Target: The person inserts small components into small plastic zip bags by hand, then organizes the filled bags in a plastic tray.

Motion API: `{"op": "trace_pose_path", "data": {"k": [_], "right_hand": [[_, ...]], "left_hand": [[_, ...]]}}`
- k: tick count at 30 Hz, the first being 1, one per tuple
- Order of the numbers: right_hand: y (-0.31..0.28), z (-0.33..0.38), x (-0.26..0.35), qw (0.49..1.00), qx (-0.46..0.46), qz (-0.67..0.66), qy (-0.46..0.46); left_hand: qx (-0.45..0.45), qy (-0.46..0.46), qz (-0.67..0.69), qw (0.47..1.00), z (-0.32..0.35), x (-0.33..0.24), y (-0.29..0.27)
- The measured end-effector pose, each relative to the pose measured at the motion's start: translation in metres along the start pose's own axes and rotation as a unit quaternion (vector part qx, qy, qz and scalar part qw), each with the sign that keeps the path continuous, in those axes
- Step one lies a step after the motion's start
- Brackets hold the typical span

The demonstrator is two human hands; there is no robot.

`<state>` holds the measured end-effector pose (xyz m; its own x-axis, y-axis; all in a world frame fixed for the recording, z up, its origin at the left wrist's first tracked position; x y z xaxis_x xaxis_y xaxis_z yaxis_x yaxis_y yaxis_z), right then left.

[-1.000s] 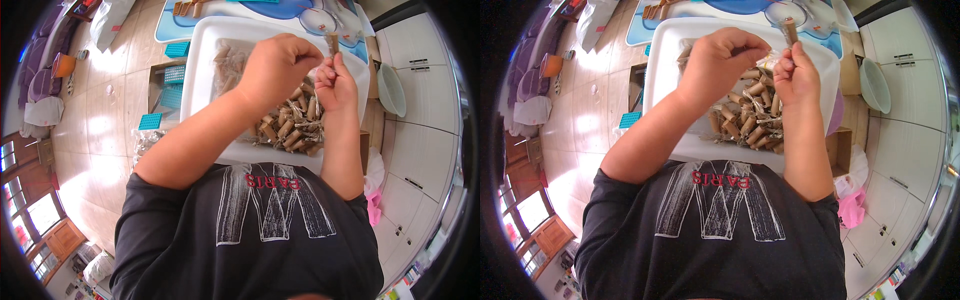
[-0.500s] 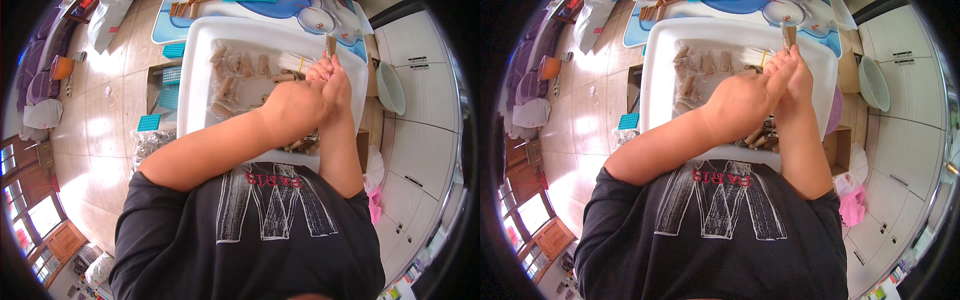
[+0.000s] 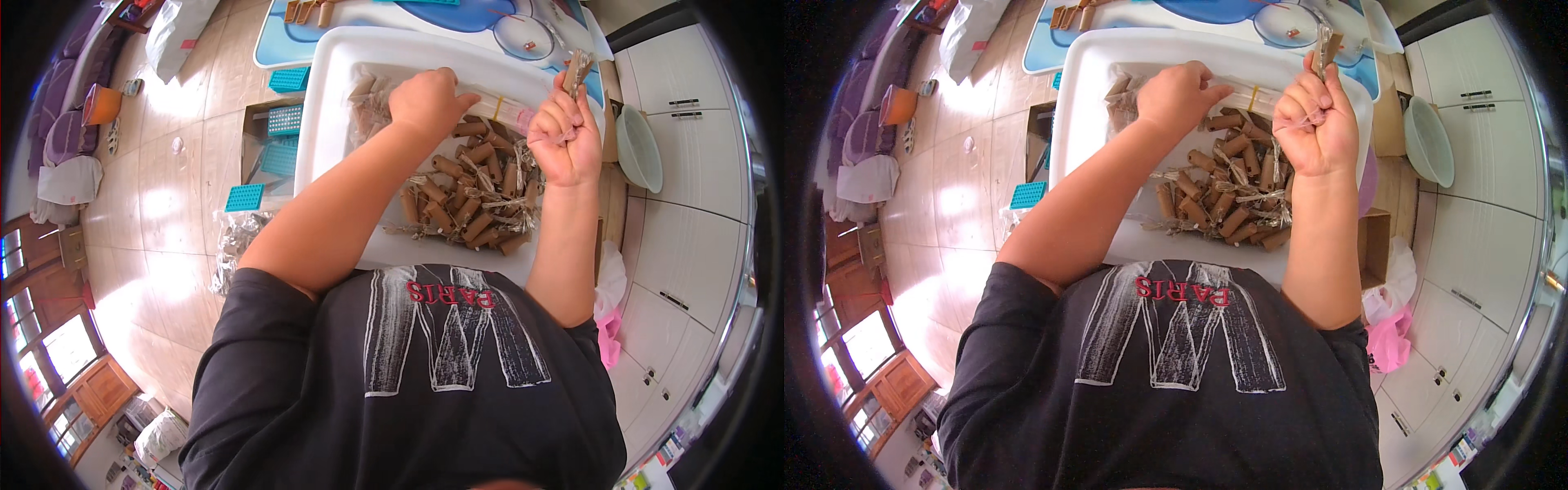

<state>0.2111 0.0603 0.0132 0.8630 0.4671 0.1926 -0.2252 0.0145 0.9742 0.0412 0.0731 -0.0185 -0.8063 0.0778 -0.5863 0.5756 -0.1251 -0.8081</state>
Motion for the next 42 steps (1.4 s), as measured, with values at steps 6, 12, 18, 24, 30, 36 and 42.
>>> {"op": "trace_pose_path", "data": {"k": [6,12,18,24,30,36,42], "right_hand": [[0.008,0.0,-0.008,0.998,0.038,0.004,0.04],[0.006,0.002,-0.003,0.997,0.056,0.036,0.049],[0.01,0.009,-0.001,0.913,-0.097,0.375,-0.127],[0.024,0.011,-0.02,0.787,-0.126,0.568,-0.206],[0.024,0.009,-0.028,0.767,-0.101,0.6,-0.204],[0.022,0.006,-0.033,0.782,-0.104,0.589,-0.178],[0.017,0.003,-0.038,0.777,-0.143,0.599,-0.129]], "left_hand": [[-0.163,0.126,-0.032,0.978,0.008,0.002,0.009],[-0.073,0.088,-0.044,0.992,0.015,0.001,-0.022],[-0.126,0.072,0.187,0.972,0.029,0.018,-0.054],[-0.062,-0.073,0.443,0.891,0.045,0.034,-0.058],[-0.065,-0.073,0.523,0.847,0.048,0.037,-0.056],[-0.066,-0.05,0.569,0.818,0.046,0.037,-0.054],[-0.077,-0.017,0.566,0.821,0.046,0.03,-0.056]]}}
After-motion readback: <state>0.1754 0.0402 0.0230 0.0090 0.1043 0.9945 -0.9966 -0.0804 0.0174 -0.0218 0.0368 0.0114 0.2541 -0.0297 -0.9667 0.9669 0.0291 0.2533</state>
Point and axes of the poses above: each hand's wrist, its own z-axis away from the middle knuckle, its own y-axis out of the palm, x = y × z, the point moved 3 cm from there along -z, towards the middle knuckle, and after that the axes turned 8 degrees about y, right-handed, at the moved point
